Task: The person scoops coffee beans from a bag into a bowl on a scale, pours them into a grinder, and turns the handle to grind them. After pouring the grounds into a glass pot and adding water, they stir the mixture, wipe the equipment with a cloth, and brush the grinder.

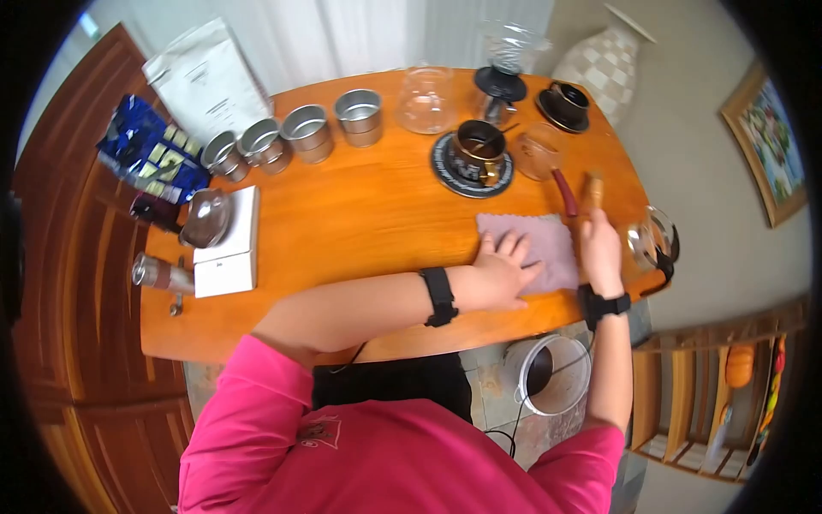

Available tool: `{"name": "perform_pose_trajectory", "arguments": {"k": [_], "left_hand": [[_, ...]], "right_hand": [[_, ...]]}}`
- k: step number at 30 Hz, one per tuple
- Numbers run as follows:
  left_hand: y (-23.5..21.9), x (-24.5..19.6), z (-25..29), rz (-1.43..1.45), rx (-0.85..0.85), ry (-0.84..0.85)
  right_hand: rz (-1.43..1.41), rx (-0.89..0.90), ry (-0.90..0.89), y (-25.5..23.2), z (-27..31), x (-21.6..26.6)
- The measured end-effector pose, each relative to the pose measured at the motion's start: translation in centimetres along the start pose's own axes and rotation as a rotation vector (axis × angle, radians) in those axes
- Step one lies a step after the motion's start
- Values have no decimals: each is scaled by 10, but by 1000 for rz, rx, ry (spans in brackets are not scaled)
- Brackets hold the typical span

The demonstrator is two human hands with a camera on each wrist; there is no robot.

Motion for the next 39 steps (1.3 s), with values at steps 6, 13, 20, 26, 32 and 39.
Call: {"name": "perform_pose_trajectory", "arguments": {"k": [6, 13, 20, 26, 32, 39], "left_hand": [[-64, -16, 84, 45, -74, 104], [-169, 24, 273, 110, -726, -35], [-162, 95, 490, -31, -1759, -466], [-127, 168, 526, 361, -1644, -776], [-121, 192, 518, 374, -1612, -797], [-114, 209, 522, 566, -1750, -707]], "right_hand": [[-197, -284, -180, -54, 24, 40], [-397, -589, -258, -98, 63, 114], [-309, -570, -822, -117, 91, 250], [-580, -234, -1111, -98, 107, 366], [-679, 228, -1277, -57, 135, 450], [-715, 311, -1277, -43, 160, 491]]}}
Point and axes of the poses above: each hand's wrist, its own z-axis away from the middle knuckle, its own y-axis out of the palm, x = y × z, the point moved 7 cm from there along -z, towards the middle knuckle, and after that the axes turned 9 degrees about z, right-handed, at the moved point
